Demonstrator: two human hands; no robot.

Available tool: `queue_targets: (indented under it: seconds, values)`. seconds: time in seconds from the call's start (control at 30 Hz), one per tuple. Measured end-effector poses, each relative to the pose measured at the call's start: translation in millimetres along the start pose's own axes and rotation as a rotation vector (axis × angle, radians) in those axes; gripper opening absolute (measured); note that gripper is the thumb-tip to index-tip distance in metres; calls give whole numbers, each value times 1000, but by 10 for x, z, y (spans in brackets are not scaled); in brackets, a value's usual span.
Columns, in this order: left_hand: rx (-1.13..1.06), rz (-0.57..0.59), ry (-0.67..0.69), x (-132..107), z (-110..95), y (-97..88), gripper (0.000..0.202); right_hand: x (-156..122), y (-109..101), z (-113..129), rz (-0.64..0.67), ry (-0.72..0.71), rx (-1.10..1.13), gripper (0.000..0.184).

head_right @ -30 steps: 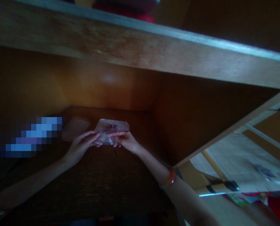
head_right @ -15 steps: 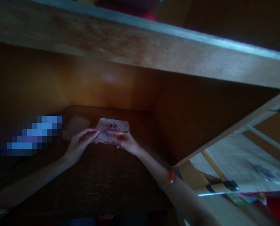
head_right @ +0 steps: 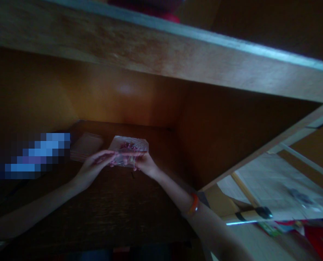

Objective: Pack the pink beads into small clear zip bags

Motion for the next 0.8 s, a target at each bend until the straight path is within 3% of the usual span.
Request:
queue_targets:
  seconds: [0.37,0.53,0.67,0.8]
  values:
    - [-142,145,-36,-3,83,150,18,-7,20,69,-142,-179,-11,20]
    - [-159,143,-63,-25,45,153,20,-3,24,78,-146,-270,-38,18]
    - [-232,88,-112,-36,82,115,27,-11,-61,132,-181,-259,-92,16]
    - [-380,-86,-120,-13,174,-12,31,-16,-273,246,-191,-247,-189,14]
Point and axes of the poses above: each hand's wrist, its own x-axis towards the middle knuckle, its own y-axis out of the palm, z = x × y, the point moved 6 cm from there along x, towards the middle knuckle, and after that the axes turned 10 degrees about z, right-handed, at the moved point
